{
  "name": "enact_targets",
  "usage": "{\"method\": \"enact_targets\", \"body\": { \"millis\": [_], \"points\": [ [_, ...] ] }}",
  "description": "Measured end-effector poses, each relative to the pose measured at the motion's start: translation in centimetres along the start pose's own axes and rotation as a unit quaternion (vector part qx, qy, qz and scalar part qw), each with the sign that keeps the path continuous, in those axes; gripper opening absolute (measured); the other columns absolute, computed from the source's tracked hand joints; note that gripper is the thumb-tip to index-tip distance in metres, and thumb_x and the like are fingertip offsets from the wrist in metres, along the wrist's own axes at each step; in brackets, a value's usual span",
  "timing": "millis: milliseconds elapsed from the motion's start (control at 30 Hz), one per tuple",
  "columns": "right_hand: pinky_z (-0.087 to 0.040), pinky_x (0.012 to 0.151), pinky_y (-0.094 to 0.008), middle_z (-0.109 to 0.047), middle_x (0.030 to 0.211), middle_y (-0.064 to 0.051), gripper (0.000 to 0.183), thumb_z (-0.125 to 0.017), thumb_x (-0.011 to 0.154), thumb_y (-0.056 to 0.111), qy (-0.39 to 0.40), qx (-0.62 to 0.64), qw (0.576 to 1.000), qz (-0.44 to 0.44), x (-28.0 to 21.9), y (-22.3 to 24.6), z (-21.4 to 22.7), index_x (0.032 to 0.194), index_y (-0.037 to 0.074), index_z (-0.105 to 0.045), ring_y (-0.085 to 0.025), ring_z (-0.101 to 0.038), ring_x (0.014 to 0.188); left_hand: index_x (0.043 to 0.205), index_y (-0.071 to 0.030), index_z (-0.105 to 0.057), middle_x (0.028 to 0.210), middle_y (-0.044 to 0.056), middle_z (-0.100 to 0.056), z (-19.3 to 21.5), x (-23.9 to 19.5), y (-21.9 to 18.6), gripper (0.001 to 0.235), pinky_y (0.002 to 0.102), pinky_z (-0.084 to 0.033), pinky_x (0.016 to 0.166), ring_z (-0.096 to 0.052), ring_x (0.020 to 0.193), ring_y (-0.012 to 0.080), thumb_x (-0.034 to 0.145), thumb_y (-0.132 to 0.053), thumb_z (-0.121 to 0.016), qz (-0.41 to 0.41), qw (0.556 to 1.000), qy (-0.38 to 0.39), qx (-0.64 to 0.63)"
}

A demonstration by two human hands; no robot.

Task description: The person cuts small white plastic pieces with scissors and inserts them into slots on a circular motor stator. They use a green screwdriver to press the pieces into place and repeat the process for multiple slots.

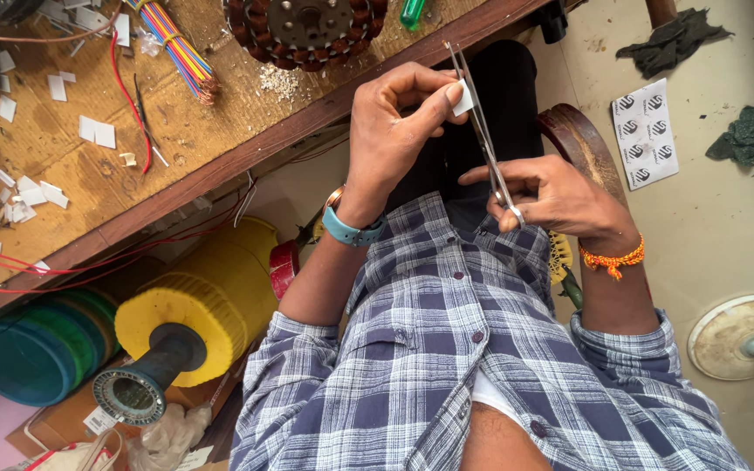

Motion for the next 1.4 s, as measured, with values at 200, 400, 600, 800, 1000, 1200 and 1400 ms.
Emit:
{"method": "enact_targets", "body": {
  "millis": [200,400,600,800,1000,1200,1400],
  "points": [
    [-0.05,0.064,-0.026,-0.068,0.078,-0.001,0.075,-0.089,0.068,0.024,0.001,-0.004,1.0,-0.016,0.1,-0.3,0.4,0.136,0.003,-0.068,-0.009,-0.064,0.072,0.107,-0.002,-0.075,0.092,0.006,-0.079,0.0,0.3,0.5,0.021,0.021,-0.061,0.068,-0.077,0.084,0.0092,0.098,-0.021,-0.073,0.007,1.0,-0.002,-0.009],
    [-0.054,0.067,-0.025,-0.068,0.08,0.0,0.07,-0.088,0.068,0.02,-0.01,-0.028,0.999,-0.018,0.2,-0.4,0.7,0.134,0.004,-0.069,-0.008,-0.065,0.075,0.106,-0.002,-0.075,0.09,0.006,-0.079,0.5,0.5,1.0,0.021,0.021,-0.06,0.068,-0.076,0.083,0.0092,0.098,-0.021,-0.073,0.011,1.0,-0.007,-0.013],
    [-0.052,0.065,-0.024,-0.07,0.078,-0.001,0.062,-0.083,0.075,0.018,-0.003,-0.029,0.999,-0.013,0.2,-0.5,1.1,0.134,0.003,-0.069,-0.008,-0.065,0.071,0.104,-0.002,-0.075,0.09,0.006,-0.079,0.7,0.6,1.5,0.021,0.022,-0.061,0.068,-0.077,0.082,0.0099,0.097,-0.022,-0.074,0.023,0.999,-0.012,-0.021],
    [-0.05,0.062,-0.024,-0.07,0.077,-0.002,0.058,-0.081,0.078,0.016,-0.011,-0.032,0.999,-0.013,0.1,-0.9,1.0,0.133,0.001,-0.07,-0.008,-0.064,0.069,0.103,-0.001,-0.075,0.089,0.008,-0.079,0.9,0.6,1.9,0.024,0.024,-0.063,0.068,-0.078,0.082,0.0121,0.096,-0.024,-0.075,0.033,0.999,-0.018,-0.034],
    [-0.055,0.067,-0.021,-0.073,0.08,-0.002,0.055,-0.077,0.082,0.015,-0.007,0.026,1.0,0.001,0.1,-1.8,1.0,0.133,-0.002,-0.067,-0.007,-0.069,0.073,0.099,-0.001,-0.076,0.09,0.01,-0.079,1.0,0.7,2.2,0.026,0.026,-0.065,0.068,-0.079,0.082,0.0139,0.093,-0.026,-0.076,0.046,0.998,-0.022,-0.047],
    [-0.045,0.059,-0.024,-0.068,0.079,-0.003,0.052,-0.084,0.079,0.015,-0.049,0.002,0.998,-0.032,-0.4,-3.1,0.9,0.126,-0.006,-0.074,-0.008,-0.059,0.07,0.099,0.0,-0.074,0.093,0.01,-0.08,1.0,0.7,2.3,0.026,0.025,-0.064,0.064,-0.078,0.082,0.0133,0.095,-0.026,-0.074,0.057,0.996,-0.028,-0.068],
    [-0.052,0.077,-0.021,-0.073,0.117,-0.007,0.066,-0.088,0.082,0.032,-0.125,0.088,0.97,0.19,-2.5,1.2,0.9,0.133,-0.002,-0.064,-0.01,-0.068,0.092,0.12,-0.006,-0.07,0.103,0.004,-0.074,-0.6,-0.3,1.2,0.024,0.024,-0.058,0.061,-0.07,0.089,0.009,0.101,-0.021,-0.069,0.023,0.997,0.025,-0.07]
  ]
}}
Point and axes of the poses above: each hand's wrist, its own x-axis towards the middle knuckle, its own z-axis out of the back of the hand, y = z × x, the point moved 2 cm from there along x, towards the middle knuckle
